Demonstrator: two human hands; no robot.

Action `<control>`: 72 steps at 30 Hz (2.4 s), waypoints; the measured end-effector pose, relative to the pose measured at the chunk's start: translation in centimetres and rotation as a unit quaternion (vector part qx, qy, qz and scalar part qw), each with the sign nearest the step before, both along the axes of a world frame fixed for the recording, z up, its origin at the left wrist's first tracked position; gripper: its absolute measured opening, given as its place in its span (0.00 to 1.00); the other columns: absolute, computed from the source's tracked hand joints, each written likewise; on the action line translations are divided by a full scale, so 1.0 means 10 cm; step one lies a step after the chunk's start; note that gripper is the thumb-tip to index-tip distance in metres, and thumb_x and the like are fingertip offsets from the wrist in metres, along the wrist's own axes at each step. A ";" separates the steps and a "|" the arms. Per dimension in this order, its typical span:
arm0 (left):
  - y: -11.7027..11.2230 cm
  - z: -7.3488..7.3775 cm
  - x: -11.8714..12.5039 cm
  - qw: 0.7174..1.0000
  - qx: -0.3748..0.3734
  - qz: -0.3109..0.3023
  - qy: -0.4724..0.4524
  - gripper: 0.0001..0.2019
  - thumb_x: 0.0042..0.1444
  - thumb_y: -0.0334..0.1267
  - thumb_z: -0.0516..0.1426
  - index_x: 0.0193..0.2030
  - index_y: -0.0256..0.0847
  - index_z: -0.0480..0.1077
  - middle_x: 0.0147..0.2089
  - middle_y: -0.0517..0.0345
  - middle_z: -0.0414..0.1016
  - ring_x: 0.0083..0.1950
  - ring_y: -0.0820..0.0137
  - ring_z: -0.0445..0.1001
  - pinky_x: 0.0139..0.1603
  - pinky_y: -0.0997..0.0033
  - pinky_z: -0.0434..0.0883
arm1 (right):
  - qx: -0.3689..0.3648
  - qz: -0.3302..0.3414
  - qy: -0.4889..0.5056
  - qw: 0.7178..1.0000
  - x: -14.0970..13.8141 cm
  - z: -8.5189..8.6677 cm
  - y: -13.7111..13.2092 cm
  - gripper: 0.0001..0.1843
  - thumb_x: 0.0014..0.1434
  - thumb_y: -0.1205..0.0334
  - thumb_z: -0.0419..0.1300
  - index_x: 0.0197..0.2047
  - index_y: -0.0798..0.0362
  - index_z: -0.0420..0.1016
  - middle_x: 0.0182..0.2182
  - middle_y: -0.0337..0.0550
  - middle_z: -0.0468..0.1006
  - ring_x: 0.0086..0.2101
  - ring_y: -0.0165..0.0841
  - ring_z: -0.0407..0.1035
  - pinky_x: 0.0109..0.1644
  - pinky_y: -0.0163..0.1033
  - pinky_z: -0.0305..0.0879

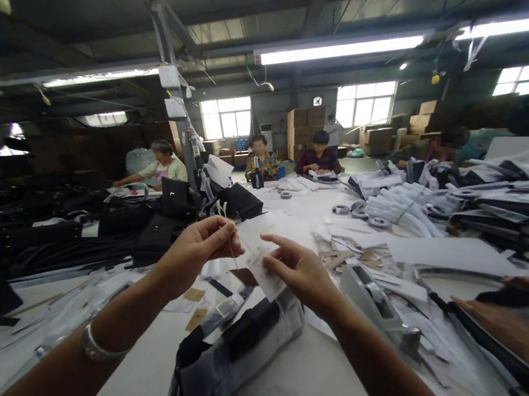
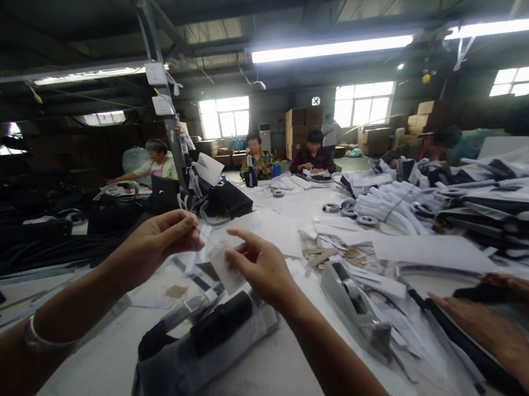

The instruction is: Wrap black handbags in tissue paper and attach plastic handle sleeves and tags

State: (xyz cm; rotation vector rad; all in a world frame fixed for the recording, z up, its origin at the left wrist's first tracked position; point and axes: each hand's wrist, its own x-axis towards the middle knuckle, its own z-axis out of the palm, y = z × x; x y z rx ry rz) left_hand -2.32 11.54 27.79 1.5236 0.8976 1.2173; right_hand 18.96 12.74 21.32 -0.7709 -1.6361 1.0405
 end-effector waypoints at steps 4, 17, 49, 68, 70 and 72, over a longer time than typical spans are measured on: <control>-0.02 0.06 0.01 0.994 -0.055 -0.038 -0.083 0.10 0.55 0.39 0.66 0.41 0.38 0.73 0.33 0.63 0.72 0.24 0.83 0.67 0.29 0.84 0.70 | -0.075 0.087 0.086 0.990 -0.06 -0.10 -0.02 0.29 0.57 0.53 0.67 0.61 0.51 0.72 0.30 0.36 0.75 0.29 0.26 0.66 0.35 0.32 0.63; -0.15 0.04 0.15 0.975 -0.068 -0.094 -0.191 0.08 0.57 0.32 0.63 0.44 0.39 0.75 0.36 0.59 0.77 0.37 0.75 0.77 0.43 0.77 0.77 | 0.041 -0.009 0.000 0.999 -0.16 -0.45 -0.13 0.26 0.61 0.50 0.64 0.60 0.48 0.73 0.52 0.47 0.76 0.51 0.39 0.72 0.56 0.45 0.69; -0.22 -1.12 -0.90 0.955 -0.120 -0.091 0.256 0.13 0.53 0.48 0.63 0.33 0.38 0.80 0.33 0.54 0.77 0.36 0.64 0.72 0.37 0.70 0.66 | -0.214 0.038 -0.110 0.970 -0.50 -0.80 -0.73 0.17 0.65 0.50 0.57 0.42 0.56 0.77 0.32 0.44 0.83 0.20 0.27 0.74 0.19 0.27 0.63; -0.09 -1.19 -0.89 0.954 -0.186 -0.127 0.199 0.14 0.51 0.48 0.65 0.31 0.37 0.78 0.29 0.57 0.74 0.31 0.69 0.69 0.32 0.72 0.64 | -0.042 0.010 -0.198 0.979 -0.74 -0.76 -0.70 0.16 0.68 0.60 0.54 0.56 0.50 0.74 0.30 0.41 0.82 0.29 0.33 0.77 0.37 0.36 0.73; -0.17 -1.15 -1.05 0.965 -0.175 -0.076 0.180 0.14 0.53 0.49 0.64 0.33 0.38 0.78 0.33 0.56 0.76 0.36 0.67 0.71 0.38 0.72 0.67 | -0.044 0.038 -0.190 0.980 -0.68 -0.80 -0.76 0.20 0.67 0.63 0.53 0.61 0.50 0.68 0.36 0.44 0.83 0.34 0.35 0.79 0.40 0.38 0.74; -0.28 -1.12 -1.21 0.972 -0.169 -0.042 0.156 0.14 0.55 0.49 0.64 0.35 0.39 0.78 0.42 0.51 0.78 0.45 0.64 0.73 0.46 0.69 0.69 | -0.044 0.046 -0.176 0.982 -0.62 -0.84 -0.83 0.21 0.67 0.66 0.51 0.62 0.50 0.64 0.45 0.48 0.82 0.39 0.36 0.79 0.41 0.39 0.75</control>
